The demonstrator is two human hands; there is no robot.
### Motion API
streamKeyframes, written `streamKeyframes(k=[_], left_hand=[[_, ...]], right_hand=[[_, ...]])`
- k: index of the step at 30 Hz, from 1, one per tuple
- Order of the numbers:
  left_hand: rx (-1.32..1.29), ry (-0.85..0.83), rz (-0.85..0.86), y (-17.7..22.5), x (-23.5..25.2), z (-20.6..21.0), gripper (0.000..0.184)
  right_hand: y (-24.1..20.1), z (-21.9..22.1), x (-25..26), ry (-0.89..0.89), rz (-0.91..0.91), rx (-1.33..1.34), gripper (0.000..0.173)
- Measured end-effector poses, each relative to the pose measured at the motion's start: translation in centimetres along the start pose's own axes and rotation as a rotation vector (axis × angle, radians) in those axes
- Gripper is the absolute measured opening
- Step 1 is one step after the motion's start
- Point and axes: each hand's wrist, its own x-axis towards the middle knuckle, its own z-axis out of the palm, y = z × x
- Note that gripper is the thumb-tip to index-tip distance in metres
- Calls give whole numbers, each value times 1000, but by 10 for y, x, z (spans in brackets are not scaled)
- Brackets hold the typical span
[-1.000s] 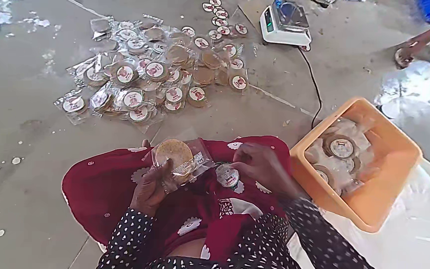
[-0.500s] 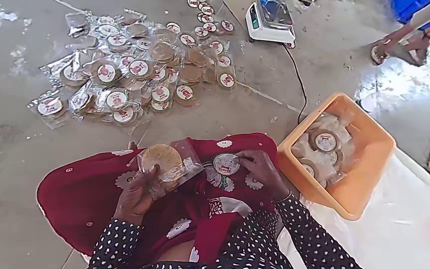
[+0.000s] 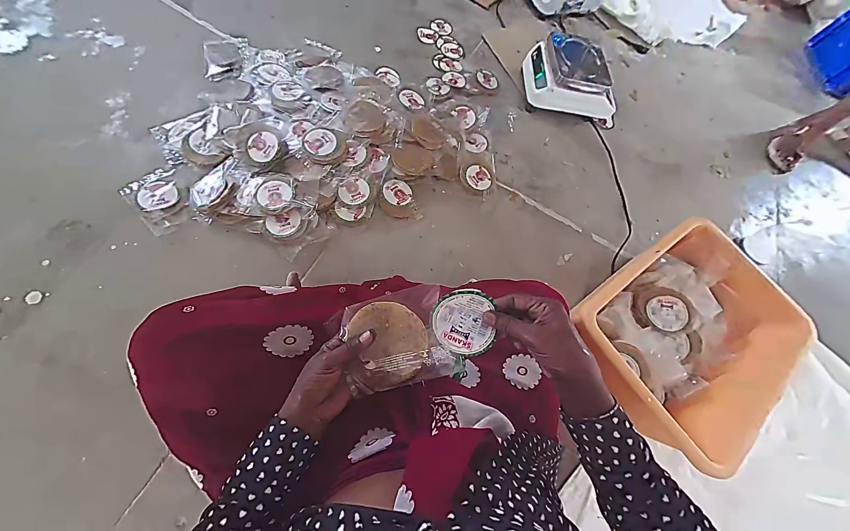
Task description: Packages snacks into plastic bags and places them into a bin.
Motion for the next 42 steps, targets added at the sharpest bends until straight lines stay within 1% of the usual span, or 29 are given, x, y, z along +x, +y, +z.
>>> streamKeyframes(k=[3, 5, 8, 11, 14, 17, 20, 23, 24, 25, 27, 28, 30, 32, 34, 35, 36, 37, 39, 40, 41, 42], left_hand=[[15, 10, -22, -1, 0, 3, 27], [8, 10, -28, 0, -1, 3, 28], [-10, 4, -22, 4, -2, -1, 29], [-20, -6, -8, 6, -3, -4, 28], [-7, -11, -10, 6, -2, -3, 31], [16, 22, -30, 5, 0, 2, 28], [16, -12, -42, 4, 0, 2, 28], [36, -60, -45, 1, 0, 2, 29], [42, -72, -47, 0, 0, 3, 28], [42, -79, -51, -1, 1, 5, 27], [29, -100, -50, -4, 2, 6, 27], [13, -117, -41, -5, 3, 5, 29], [-18, -147, -23, -7, 4, 0, 34], [7, -131, -9, -6, 1, -2, 36], [92, -105, 0, -8, 0, 3, 40], [128, -96, 1, -11, 1, 7, 42], [159, -83, 1, -14, 1, 10, 42], [185, -78, 2, -16, 2, 11, 44], [229, -132, -10, -19, 4, 8, 43], [220, -218, -34, -18, 7, 4, 49], [220, -299, -60, -17, 10, 2, 49], [234, -365, -83, -15, 13, 0, 49]], right_hand=[[-5, 9, 3, -63, 37, 19, 4], [-9, 11, 6, -61, 45, 12, 3], [-17, 0, 8, 19, 21, -24, 6], [-19, -16, 8, 77, 39, 19, 8], [-17, -19, 5, 28, 78, 8, 8], [-14, -17, 4, -42, 100, 24, 7], [-13, -11, 5, -112, 139, 58, 8], [-18, 6, 8, -197, 155, -6, 6], [-20, 14, 9, -227, 141, -19, 4], [-20, 21, 10, -257, 116, -14, 6], [-16, 33, 11, -284, 52, 46, 21], [-15, 36, 11, -267, 17, 57, 21], [-19, 41, 9, -198, -18, 84, 16], [-19, 50, 6, -177, -25, 154, 24], [-14, 61, -3, -246, -103, 121, 27], [-14, 64, -7, -295, -152, 65, 29], [-16, 66, -11, -307, -186, -41, 32], [-20, 65, -15, -302, -204, -137, 32], [-25, 52, -19, -254, -216, -166, 25], [-29, 39, -22, -209, -217, -139, 24], [-35, 22, -27, -136, -234, -140, 23], [-39, 1, -34, -33, -290, -175, 21]])
